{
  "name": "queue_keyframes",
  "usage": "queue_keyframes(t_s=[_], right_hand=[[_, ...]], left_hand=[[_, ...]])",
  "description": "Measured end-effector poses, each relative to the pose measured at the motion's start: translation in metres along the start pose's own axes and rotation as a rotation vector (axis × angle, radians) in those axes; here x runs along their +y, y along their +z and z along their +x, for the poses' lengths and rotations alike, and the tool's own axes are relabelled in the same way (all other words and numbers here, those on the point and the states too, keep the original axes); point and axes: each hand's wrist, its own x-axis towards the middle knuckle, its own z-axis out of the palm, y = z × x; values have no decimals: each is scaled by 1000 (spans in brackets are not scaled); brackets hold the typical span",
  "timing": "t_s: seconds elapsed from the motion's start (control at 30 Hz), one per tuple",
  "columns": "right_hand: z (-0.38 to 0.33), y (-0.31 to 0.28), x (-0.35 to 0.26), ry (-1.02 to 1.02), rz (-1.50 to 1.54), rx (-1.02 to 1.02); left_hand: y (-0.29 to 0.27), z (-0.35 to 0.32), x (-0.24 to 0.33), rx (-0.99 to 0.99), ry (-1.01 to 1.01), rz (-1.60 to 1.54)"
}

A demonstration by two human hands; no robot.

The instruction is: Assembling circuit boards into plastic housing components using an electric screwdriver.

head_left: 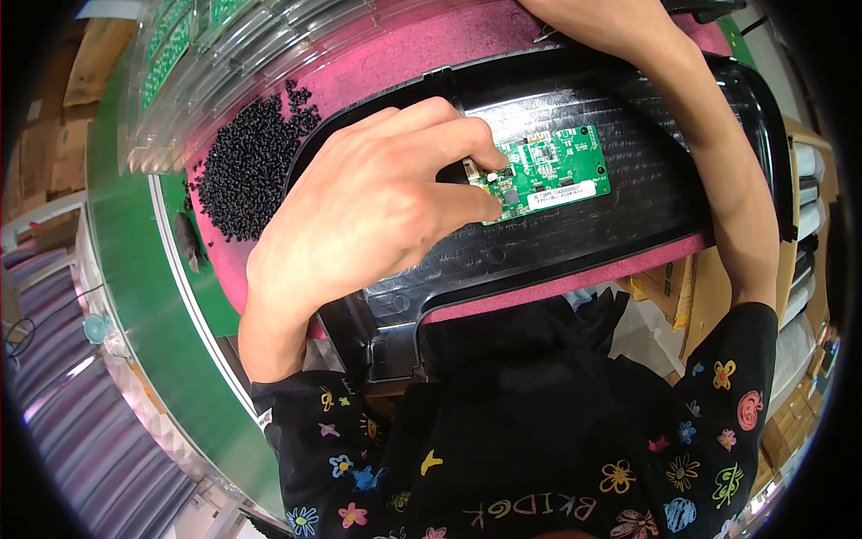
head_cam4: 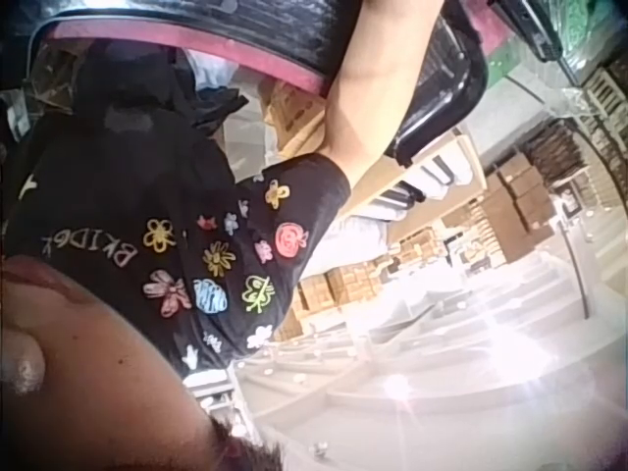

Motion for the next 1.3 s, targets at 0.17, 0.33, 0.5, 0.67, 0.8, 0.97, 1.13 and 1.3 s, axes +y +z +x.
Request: queue_keyframes(t_s=[0.17,0.33,0.5,0.67,0.8,0.97,1.13,1.3], right_hand=[[1,-2,-1,16,21,-8],[1,-1,-2,21,14,-5],[1,0,-2,22,1,-16],[1,1,-1,13,-13,-14],[1,-1,-2,25,4,-16],[2,-1,-2,28,3,-13],[1,-1,-1,12,-7,-13],[1,1,-2,21,3,-9]], left_hand=[[-2,1,-2,-18,-12,-36],[-1,1,-2,-16,1,-17],[-1,0,-1,-3,9,-3],[-1,0,0,-4,0,-15],[-1,1,2,-14,-11,13],[-1,0,-2,-1,1,-12],[0,0,-3,1,14,-31],[0,-1,-1,-3,5,7]])
